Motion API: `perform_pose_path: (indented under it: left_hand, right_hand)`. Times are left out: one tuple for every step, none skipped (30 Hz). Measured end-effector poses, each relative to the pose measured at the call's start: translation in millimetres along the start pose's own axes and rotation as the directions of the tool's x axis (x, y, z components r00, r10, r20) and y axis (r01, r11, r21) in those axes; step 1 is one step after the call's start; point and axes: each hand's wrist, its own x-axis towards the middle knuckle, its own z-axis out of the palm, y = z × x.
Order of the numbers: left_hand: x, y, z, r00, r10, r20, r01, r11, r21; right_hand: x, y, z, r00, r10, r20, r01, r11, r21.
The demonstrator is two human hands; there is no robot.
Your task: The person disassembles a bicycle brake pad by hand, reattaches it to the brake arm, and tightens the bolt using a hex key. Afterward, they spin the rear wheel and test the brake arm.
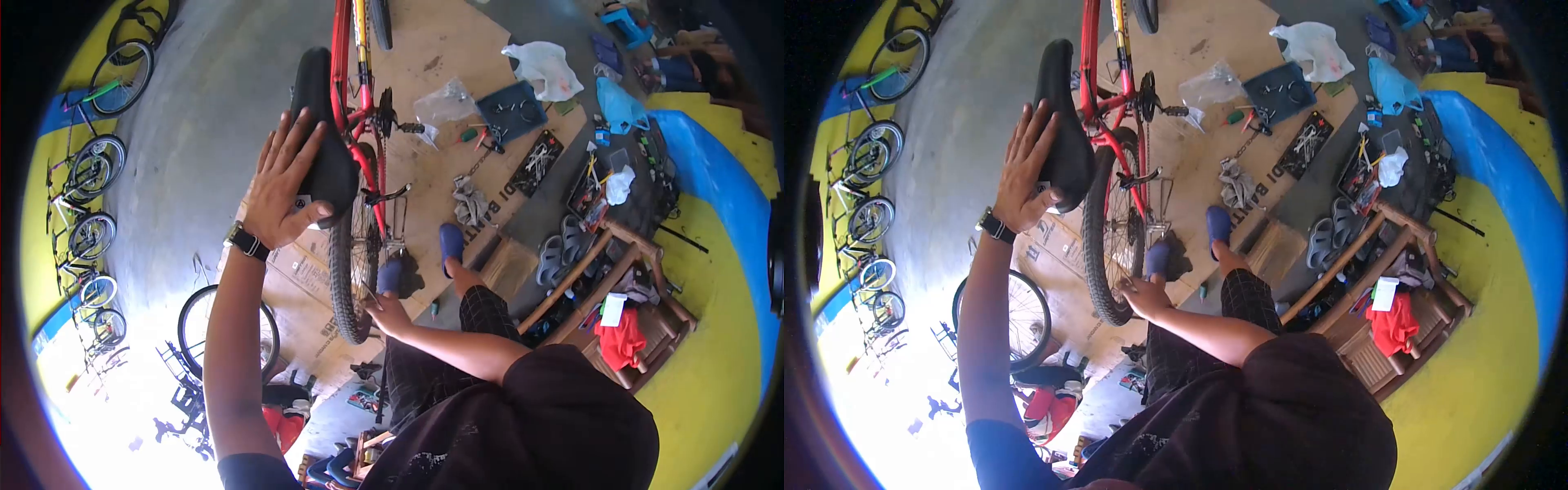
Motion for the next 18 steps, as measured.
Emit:
perform_pose_path:
  left_hand:
    - [0.8, 1.7, 1.6, 1.000, -0.022, -0.022, 0.022, 1.000, 0.001]
    - [1.2, 3.0, 3.2, 0.998, -0.044, -0.046, 0.044, 0.999, 0.002]
    - [0.7, 3.4, 3.7, 0.997, -0.059, -0.056, 0.060, 0.998, 0.014]
    - [-1.6, 2.7, 3.1, 0.995, -0.076, -0.069, 0.078, 0.997, 0.028]
    - [-4.7, 2.7, 2.4, 0.992, -0.097, -0.082, 0.101, 0.994, 0.043]
    - [-6.4, 2.5, 2.2, 0.988, -0.120, -0.096, 0.125, 0.991, 0.053]
    - [-7.4, 1.6, 2.6, 0.983, -0.144, -0.112, 0.152, 0.987, 0.060]
    - [-8.7, 0.6, 2.6, 0.977, -0.170, -0.131, 0.180, 0.982, 0.065]
    - [-10.3, 0.6, 2.3, 0.971, -0.189, -0.144, 0.202, 0.976, 0.080]
    - [-11.4, -1.1, 4.3, 0.965, -0.211, -0.155, 0.224, 0.972, 0.074]
    - [-13.0, -3.7, 7.0, 0.958, -0.233, -0.169, 0.247, 0.967, 0.066]
    - [-16.4, -4.4, 9.5, 0.949, -0.257, -0.182, 0.271, 0.961, 0.056]
    - [-18.9, -3.3, 10.8, 0.945, -0.265, -0.191, 0.281, 0.958, 0.059]
    - [-18.9, -2.3, 11.9, 0.942, -0.270, -0.200, 0.287, 0.956, 0.062]
    - [-20.4, 0.5, 15.4, 0.929, -0.298, -0.220, 0.311, 0.950, 0.029]
    - [-22.1, 2.4, 20.5, 0.915, -0.326, -0.239, 0.344, 0.938, 0.040]
    - [-26.5, 2.1, 32.2, 0.888, -0.368, -0.277, 0.387, 0.922, 0.017]
    - [-29.7, 2.8, 40.4, 0.856, -0.406, -0.320, 0.428, 0.904, -0.003]
  right_hand:
    - [-6.9, -2.9, -27.9, 0.999, -0.004, 0.052, 0.000, 0.998, 0.070]
    - [-14.2, -6.0, -57.7, 0.994, -0.012, 0.105, -0.002, 0.990, 0.138]
    - [-20.8, -9.5, -88.3, 0.992, 0.014, 0.123, -0.025, 0.995, 0.092]
    - [-27.9, -11.5, -119.7, 0.989, 0.039, 0.141, -0.046, 0.998, 0.044]
    - [-39.8, -30.0, -154.7, 0.994, 0.033, 0.107, -0.024, 0.996, -0.083]
    - [-46.1, -24.1, -183.8, 0.998, -0.015, 0.068, 0.028, 0.981, -0.191]
    - [-52.6, -19.0, -212.7, 0.998, -0.063, 0.028, 0.069, 0.951, -0.301]
    - [-56.7, 4.6, -235.8, 0.988, -0.152, -0.008, 0.137, 0.910, -0.391]
    - [-70.6, 9.5, -262.9, 0.997, -0.073, -0.004, 0.065, 0.906, -0.419]
    - [-82.7, 10.9, -287.1, 1.000, 0.004, -0.005, -0.006, 0.893, -0.450]
    - [-97.6, 4.8, -307.4, 1.000, 0.015, -0.014, -0.020, 0.867, -0.497]
    - [-116.0, -7.2, -323.5, 0.999, 0.025, -0.024, -0.034, 0.838, -0.544]
    - [-133.2, -24.0, -334.6, 0.995, 0.092, -0.037, -0.094, 0.774, -0.626]
    - [-146.5, -36.2, -340.8, 0.986, 0.154, -0.065, -0.155, 0.699, -0.698]
    - [-156.4, -39.8, -344.3, 0.990, 0.124, -0.063, -0.132, 0.701, -0.701]
    - [-170.0, -40.8, -348.2, 0.993, 0.101, -0.060, -0.114, 0.700, -0.705]
    - [-179.3, -40.7, -352.6, 0.996, 0.073, -0.056, -0.091, 0.699, -0.710]
    - [-170.8, -55.3, -361.4, 0.998, 0.041, -0.054, -0.068, 0.676, -0.734]
